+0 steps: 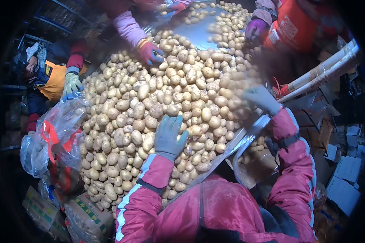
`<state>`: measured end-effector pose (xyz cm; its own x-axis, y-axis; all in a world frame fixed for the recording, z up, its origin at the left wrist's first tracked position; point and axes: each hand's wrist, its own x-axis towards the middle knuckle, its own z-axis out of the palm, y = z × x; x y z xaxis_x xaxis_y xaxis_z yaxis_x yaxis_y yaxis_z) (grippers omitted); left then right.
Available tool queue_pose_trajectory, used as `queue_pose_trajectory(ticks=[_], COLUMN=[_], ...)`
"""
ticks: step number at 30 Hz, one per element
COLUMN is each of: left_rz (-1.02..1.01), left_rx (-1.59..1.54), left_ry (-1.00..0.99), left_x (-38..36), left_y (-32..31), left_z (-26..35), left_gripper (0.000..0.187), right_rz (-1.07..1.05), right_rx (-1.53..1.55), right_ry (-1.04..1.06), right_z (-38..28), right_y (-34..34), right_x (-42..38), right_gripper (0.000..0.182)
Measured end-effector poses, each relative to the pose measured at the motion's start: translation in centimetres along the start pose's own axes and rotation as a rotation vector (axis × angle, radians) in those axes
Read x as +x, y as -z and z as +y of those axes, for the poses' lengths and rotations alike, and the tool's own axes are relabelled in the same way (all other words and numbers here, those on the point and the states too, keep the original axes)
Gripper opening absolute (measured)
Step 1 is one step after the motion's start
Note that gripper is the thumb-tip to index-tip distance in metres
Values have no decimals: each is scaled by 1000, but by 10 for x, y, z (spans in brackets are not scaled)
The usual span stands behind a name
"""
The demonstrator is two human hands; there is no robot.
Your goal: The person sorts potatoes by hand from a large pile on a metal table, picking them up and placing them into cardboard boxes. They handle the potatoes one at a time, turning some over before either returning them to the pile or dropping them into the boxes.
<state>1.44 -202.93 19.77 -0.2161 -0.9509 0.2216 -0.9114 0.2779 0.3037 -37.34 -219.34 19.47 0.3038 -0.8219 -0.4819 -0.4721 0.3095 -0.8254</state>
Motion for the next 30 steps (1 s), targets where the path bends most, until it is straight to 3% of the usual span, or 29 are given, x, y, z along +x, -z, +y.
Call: queue_pose_trajectory(ticks=[1, 2, 3, 5, 7, 9, 10, 12, 13, 15, 16, 17, 19, 20, 21, 23, 24, 25, 27, 28, 29, 30], left_rz=[1, 0, 0, 1, -40, -41, -53, -69, -68, -81, -77, -71, -80, -85, -88, -65, -51, -49, -22, -22, -11, 3], left_rx=[6, -3, -13, -26, -46, -49, -57, -63, -63, -77, -81, -89, -81, -62, -68, -62, -79, -76, -63, -60, -67, -72], left_ry=[3, -1, -3, 1, 18, 35, 43, 43, 50, 57, 53, 52, 51, 45, 40, 34, 31, 30, 15, 18, 14, 13], left_x=[0, 1, 2, 4, 3, 1, 2, 5, 6, 3, 2, 2, 1, 1, 1, 0, 0, 0, 0, 0, -1, -2], left_y=[0, 0, 0, 4, 3, -2, -1, 1, 1, 0, 0, 0, -2, 0, -1, -3, -3, -2, 0, -1, -2, -2], left_z=[0, -1, -2, -2, -4, -7, -7, -8, -11, -9, -9, -10, -11, -10, -9, -9, -10, -8, -7, -7, -7, -8], left_gripper=[65, 65, 65, 64, 63, 62, 61, 59, 59, 58, 58, 58, 59, 60, 60, 61, 61, 61, 61, 61, 60, 60], right_rz=[85, 165, 187, 398, 551, 707, 699, 554, 548, 389, 191, 195, -127, -109, -103, -283, -271, -273, -118, 11, 2, 7], right_rx=[-35, -45, 18, -194, -320, -575, -572, -881, -883, -309, 201, 192, 905, 282, 280, 1026, 1011, 1012, 684, 279, 282, 491], right_ry=[267, 227, 339, 412, 351, 546, 556, 191, 195, 294, 292, 292, 67, 717, 713, 55, -25, -21, 170, 502, 504, 259], right_z=[8, -15, -19, -36, -50, -46, -45, -45, -42, -33, -30, -25, -47, -24, -30, -62, -64, -62, -51, -45, -40, -43], right_y=[-14, -28, -37, -46, -51, -54, -57, -60, -55, -41, -39, -32, -32, -32, -31, -38, -39, -40, -48, -57, -57, -60], right_x=[37, 52, 78, 131, 182, 222, 231, 245, 255, 261, 259, 253, 204, 206, 187, 140, 138, 134, 128, 130, 130, 125], right_gripper=[32, 31, 26, 29, 31, 32, 32, 32, 32, 32, 34, 34, 37, 31, 31, 32, 37, 37, 41, 34, 34, 31])
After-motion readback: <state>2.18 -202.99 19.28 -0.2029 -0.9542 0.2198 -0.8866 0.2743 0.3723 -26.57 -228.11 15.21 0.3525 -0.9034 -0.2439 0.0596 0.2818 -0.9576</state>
